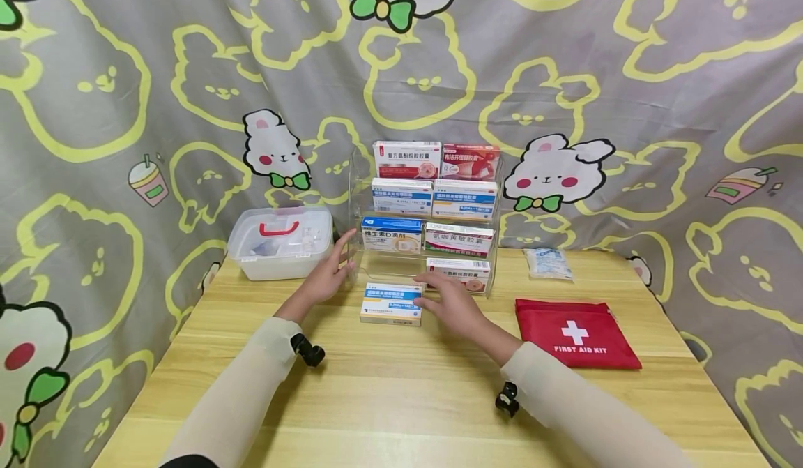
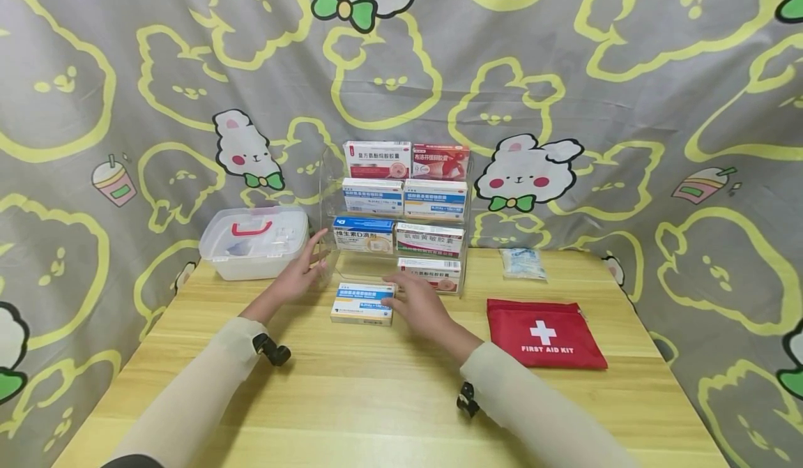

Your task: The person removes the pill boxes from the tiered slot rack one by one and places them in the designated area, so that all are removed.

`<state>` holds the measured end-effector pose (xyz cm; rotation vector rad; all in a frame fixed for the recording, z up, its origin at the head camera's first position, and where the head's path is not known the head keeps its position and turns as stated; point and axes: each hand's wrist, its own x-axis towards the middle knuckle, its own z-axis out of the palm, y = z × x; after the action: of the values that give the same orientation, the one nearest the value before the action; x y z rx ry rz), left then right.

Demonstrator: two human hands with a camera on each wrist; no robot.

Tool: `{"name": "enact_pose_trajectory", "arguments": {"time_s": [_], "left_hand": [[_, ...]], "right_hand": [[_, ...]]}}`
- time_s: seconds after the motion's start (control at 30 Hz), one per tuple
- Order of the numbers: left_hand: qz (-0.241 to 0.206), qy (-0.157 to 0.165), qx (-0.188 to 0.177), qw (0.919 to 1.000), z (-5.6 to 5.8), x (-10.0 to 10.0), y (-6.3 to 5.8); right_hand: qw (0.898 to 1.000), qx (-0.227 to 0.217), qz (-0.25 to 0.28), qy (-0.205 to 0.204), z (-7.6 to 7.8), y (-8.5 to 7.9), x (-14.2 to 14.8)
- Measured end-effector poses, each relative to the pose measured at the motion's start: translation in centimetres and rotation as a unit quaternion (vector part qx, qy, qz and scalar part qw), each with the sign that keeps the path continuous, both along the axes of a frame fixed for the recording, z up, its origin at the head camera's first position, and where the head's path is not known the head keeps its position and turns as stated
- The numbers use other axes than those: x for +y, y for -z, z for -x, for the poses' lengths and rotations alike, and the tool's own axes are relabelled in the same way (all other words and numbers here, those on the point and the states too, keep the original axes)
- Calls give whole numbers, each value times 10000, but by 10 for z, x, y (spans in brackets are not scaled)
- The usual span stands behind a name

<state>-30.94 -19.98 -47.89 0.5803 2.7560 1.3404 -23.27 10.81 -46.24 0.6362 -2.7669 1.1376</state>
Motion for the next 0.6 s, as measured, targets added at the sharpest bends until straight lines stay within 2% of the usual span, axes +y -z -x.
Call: {"name": "enact_pose_trajectory", "arguments": {"time_s": [0.27,0.6], "left_hand": [[5,-23,3,10000,0,0,1],[41,-64,-36,10000,1,0,1]], "right_hand": [[9992,345,-100,186,8,-8,18],[9979,428,-74,478,21,-17,44]]}}
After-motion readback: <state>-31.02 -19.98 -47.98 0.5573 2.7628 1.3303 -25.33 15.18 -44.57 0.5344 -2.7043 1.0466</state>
